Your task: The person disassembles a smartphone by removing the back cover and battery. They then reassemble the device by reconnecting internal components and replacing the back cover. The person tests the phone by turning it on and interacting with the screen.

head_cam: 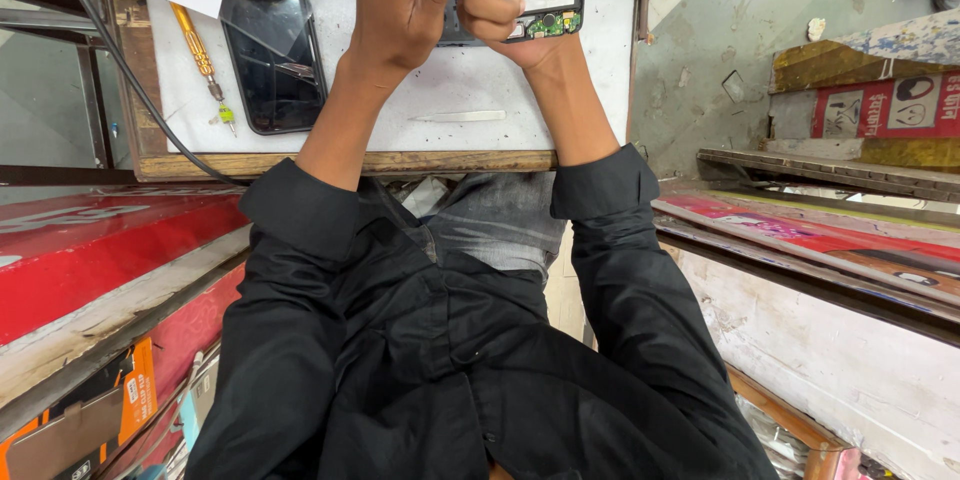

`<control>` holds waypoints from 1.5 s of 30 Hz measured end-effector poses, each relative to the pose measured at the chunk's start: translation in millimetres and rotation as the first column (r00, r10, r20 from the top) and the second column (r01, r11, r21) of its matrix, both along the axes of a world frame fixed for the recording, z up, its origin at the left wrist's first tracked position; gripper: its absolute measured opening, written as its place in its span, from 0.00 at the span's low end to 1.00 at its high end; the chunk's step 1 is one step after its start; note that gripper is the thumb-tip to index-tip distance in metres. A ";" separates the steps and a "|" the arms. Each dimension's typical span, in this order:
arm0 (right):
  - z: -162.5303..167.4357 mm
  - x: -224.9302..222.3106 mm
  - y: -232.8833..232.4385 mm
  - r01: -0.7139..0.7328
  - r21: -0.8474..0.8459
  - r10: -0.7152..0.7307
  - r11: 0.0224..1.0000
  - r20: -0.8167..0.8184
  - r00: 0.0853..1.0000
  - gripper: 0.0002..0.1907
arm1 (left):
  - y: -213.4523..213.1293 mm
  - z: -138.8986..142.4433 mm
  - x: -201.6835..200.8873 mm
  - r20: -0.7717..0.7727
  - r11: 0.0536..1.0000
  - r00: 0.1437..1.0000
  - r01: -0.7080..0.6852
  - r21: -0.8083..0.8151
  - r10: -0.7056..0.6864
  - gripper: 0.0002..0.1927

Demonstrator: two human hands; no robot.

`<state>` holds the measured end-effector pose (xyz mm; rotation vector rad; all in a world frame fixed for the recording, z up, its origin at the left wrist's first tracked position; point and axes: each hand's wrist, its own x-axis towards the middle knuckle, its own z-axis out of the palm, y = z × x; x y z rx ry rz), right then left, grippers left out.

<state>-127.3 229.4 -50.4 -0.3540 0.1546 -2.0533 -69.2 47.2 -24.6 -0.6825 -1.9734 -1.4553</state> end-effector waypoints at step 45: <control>11.4 3.0 11.4 0.352 0.074 -0.360 0.933 0.173 0.917 0.18 | 4.5 -12.0 -4.9 -0.050 0.998 0.998 -0.039 0.046 0.042 0.13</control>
